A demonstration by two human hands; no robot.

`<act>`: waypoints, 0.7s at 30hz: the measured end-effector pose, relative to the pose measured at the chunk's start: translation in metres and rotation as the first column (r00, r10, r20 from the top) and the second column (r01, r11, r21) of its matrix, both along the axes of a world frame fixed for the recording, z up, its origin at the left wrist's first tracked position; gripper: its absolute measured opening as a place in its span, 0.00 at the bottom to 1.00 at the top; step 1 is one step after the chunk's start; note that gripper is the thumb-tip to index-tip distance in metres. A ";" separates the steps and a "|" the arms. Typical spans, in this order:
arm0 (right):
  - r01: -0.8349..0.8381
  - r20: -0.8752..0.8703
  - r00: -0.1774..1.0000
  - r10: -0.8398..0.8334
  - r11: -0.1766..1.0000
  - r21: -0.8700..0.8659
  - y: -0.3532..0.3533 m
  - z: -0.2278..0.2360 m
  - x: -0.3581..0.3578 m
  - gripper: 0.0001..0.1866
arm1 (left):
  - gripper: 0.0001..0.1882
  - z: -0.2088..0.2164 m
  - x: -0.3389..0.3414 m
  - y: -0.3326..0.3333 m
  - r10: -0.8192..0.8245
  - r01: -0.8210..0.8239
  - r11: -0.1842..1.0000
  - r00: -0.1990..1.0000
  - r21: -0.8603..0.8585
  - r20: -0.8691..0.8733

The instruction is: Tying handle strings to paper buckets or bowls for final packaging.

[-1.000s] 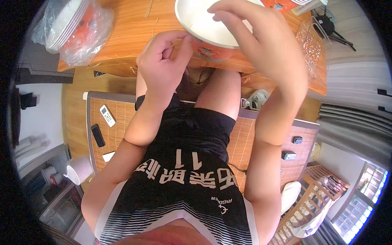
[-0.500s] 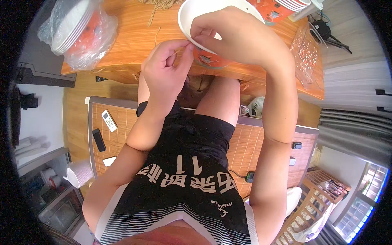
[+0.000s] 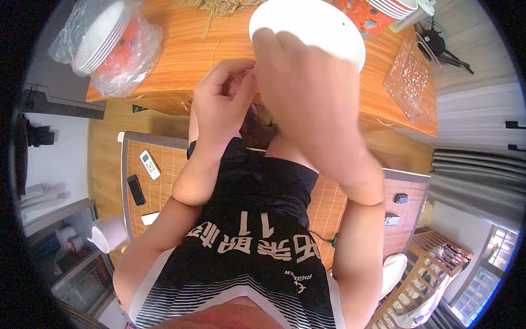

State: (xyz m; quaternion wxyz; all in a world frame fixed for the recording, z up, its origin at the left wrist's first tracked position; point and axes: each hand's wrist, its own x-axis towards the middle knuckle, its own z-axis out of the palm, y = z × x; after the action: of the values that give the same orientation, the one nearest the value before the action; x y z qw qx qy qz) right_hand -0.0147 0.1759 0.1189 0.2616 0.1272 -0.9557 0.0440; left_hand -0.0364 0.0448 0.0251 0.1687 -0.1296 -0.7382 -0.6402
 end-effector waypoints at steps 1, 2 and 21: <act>0.029 0.006 1.000 -0.028 0.997 -0.071 -0.006 -0.003 0.009 0.02 | 0.07 0.002 0.001 0.000 0.000 0.000 1.000 1.000 -0.004 -0.013; 0.057 0.003 0.998 -0.057 0.991 -0.121 -0.012 -0.012 0.015 0.03 | 0.07 -0.002 0.001 -0.003 -0.046 0.043 0.998 0.995 0.042 0.089; -0.164 -0.364 0.927 0.092 0.971 -0.173 0.007 -0.073 0.023 0.08 | 0.11 0.023 -0.010 -0.011 -0.369 0.378 0.925 0.867 0.039 0.336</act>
State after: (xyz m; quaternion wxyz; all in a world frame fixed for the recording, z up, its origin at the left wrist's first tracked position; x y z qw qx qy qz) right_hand 0.0080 0.1824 0.0459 0.4371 0.1686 -0.8734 0.1333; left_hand -0.0463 0.0334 0.0484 -0.0891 -0.1607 -0.7259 -0.6628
